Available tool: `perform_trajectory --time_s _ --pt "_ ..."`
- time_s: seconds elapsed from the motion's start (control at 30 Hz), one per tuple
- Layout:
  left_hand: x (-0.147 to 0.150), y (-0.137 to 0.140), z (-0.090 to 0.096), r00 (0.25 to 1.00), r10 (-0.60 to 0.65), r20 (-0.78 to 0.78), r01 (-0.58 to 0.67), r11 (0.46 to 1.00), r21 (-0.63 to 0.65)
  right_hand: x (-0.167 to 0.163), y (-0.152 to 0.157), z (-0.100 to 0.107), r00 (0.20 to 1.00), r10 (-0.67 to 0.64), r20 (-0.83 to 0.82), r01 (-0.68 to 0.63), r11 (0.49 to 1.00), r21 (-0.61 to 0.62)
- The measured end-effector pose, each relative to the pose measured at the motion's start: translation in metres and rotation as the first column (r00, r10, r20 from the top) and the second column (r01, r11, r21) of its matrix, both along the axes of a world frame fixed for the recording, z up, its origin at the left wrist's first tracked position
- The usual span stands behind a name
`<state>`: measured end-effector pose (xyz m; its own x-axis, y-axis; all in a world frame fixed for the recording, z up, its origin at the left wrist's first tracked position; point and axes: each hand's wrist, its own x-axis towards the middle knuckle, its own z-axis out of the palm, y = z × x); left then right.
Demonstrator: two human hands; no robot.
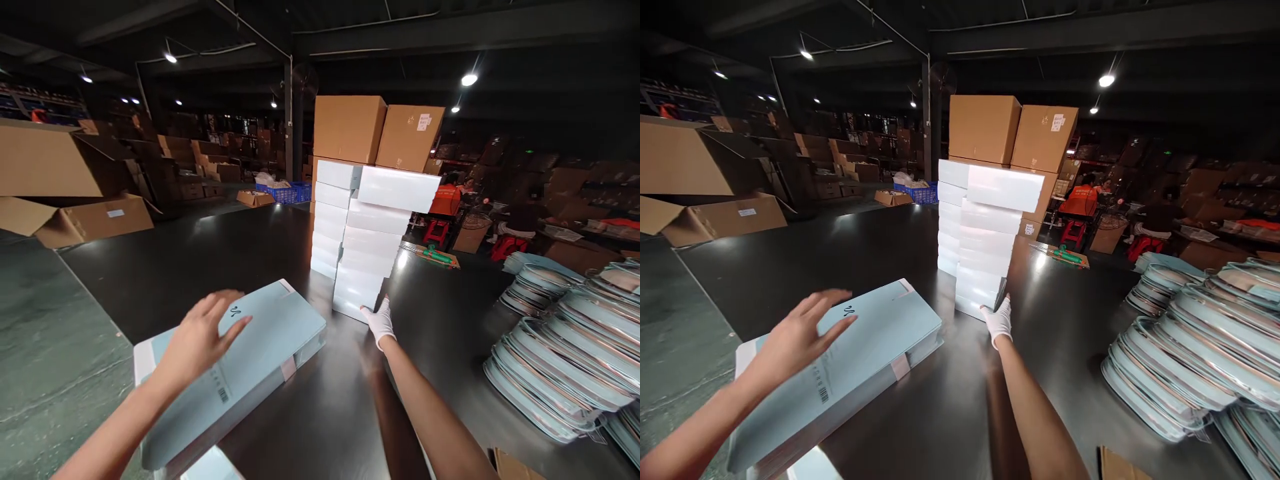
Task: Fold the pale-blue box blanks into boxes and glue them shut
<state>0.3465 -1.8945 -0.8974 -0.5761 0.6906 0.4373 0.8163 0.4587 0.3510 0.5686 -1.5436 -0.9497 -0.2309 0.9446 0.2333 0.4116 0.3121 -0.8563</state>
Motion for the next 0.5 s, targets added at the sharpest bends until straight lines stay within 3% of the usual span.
perform_trajectory --time_s 0.1,0.2,0.3,0.37,0.4,0.43,0.47,0.5 --pt "-0.04 0.031 -0.001 0.993 0.114 0.025 -0.108 0.979 -0.17 0.023 -0.026 0.016 1.0 0.027 0.012 -0.026 0.999 -0.042" --pt "-0.05 0.039 -0.001 0.992 0.127 0.026 -0.118 0.964 -0.237 0.053 -0.069 0.042 0.983 0.181 0.019 -0.181 0.984 -0.003" --pt "-0.035 0.029 0.019 0.987 0.13 -0.095 -0.146 0.971 -0.188 0.082 -0.131 0.075 0.95 0.3 0.084 -0.31 0.934 0.177" --pt "-0.012 0.014 0.041 0.973 0.15 -0.177 -0.174 0.977 -0.125 0.099 -0.176 0.098 0.951 0.279 0.132 -0.308 0.886 0.347" --pt "0.004 0.005 0.052 0.963 0.159 -0.217 -0.18 0.98 -0.08 0.107 -0.198 0.108 0.962 0.229 0.146 -0.271 0.851 0.449" --pt "0.022 -0.005 0.062 0.954 0.162 -0.254 -0.175 0.984 -0.031 0.115 -0.218 0.116 0.976 0.145 0.164 -0.214 0.786 0.58" --pt "0.042 -0.015 0.069 0.943 0.147 -0.299 -0.146 0.989 0.026 0.121 -0.236 0.123 0.984 0.032 0.176 -0.151 0.679 0.718" --pt "0.064 -0.025 0.073 0.911 0.1 -0.4 -0.043 0.988 0.148 0.128 -0.25 0.127 0.98 -0.093 0.174 -0.097 0.539 0.837"
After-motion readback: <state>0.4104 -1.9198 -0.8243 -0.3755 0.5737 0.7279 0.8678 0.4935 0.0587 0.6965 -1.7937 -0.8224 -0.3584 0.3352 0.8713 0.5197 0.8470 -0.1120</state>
